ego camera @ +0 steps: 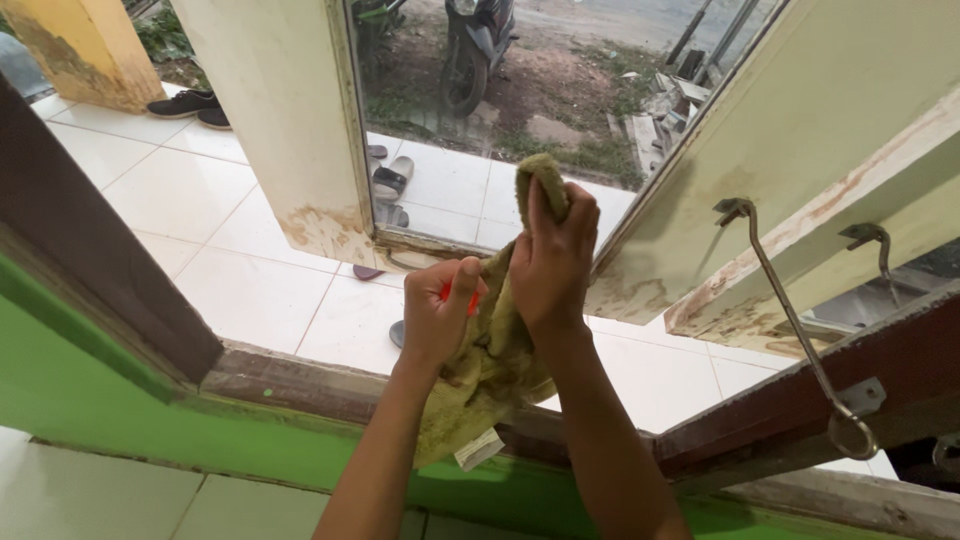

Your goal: The person cleans a window pane by spraying liquid onto the glass with a spray bottle and wiping it down with a cloth.

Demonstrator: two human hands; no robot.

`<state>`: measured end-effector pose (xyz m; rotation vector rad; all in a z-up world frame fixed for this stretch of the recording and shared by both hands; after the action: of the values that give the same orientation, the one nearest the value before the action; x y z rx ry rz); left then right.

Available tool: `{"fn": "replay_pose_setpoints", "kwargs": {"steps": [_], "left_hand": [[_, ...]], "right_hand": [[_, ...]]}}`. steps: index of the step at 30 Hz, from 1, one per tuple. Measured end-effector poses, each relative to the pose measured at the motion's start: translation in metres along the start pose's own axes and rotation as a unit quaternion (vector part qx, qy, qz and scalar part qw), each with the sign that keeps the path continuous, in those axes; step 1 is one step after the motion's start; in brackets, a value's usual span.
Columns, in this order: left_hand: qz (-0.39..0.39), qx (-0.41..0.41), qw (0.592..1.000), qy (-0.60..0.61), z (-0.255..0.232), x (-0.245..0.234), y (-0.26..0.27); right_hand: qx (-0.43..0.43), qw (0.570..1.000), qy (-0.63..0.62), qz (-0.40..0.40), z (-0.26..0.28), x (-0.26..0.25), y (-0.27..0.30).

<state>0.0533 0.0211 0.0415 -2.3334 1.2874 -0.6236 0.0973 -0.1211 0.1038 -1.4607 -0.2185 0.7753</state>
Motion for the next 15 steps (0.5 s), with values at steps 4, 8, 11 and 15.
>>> {"fn": "replay_pose_setpoints", "kwargs": {"steps": [4,8,11,15], "left_hand": [[-0.003,0.007,1.0,0.01,-0.006,-0.005,-0.001],[0.001,0.007,0.999,0.032,-0.013,-0.009,0.0],[0.003,0.016,1.0,0.024,-0.014,-0.009,0.0],[0.0,0.011,1.0,0.007,-0.013,-0.01,0.0]], "right_hand": [[0.104,0.991,-0.06,-0.049,-0.015,-0.008,-0.005],[0.065,0.99,-0.047,-0.115,-0.009,-0.019,-0.016],[0.049,0.993,-0.032,-0.099,0.0,-0.012,-0.021],[-0.051,0.998,0.007,-0.044,0.017,-0.002,-0.02]]}}
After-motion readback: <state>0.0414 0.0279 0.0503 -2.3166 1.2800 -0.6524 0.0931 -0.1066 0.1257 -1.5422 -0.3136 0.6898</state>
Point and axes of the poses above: each hand's wrist, its own y-axis away from the middle knuckle, its own x-axis out of the palm, z = x × y, the point moved 7 cm from there along -y, towards the middle knuckle, and after that the axes turned 12 degrees about -z, right-handed, at the moved point
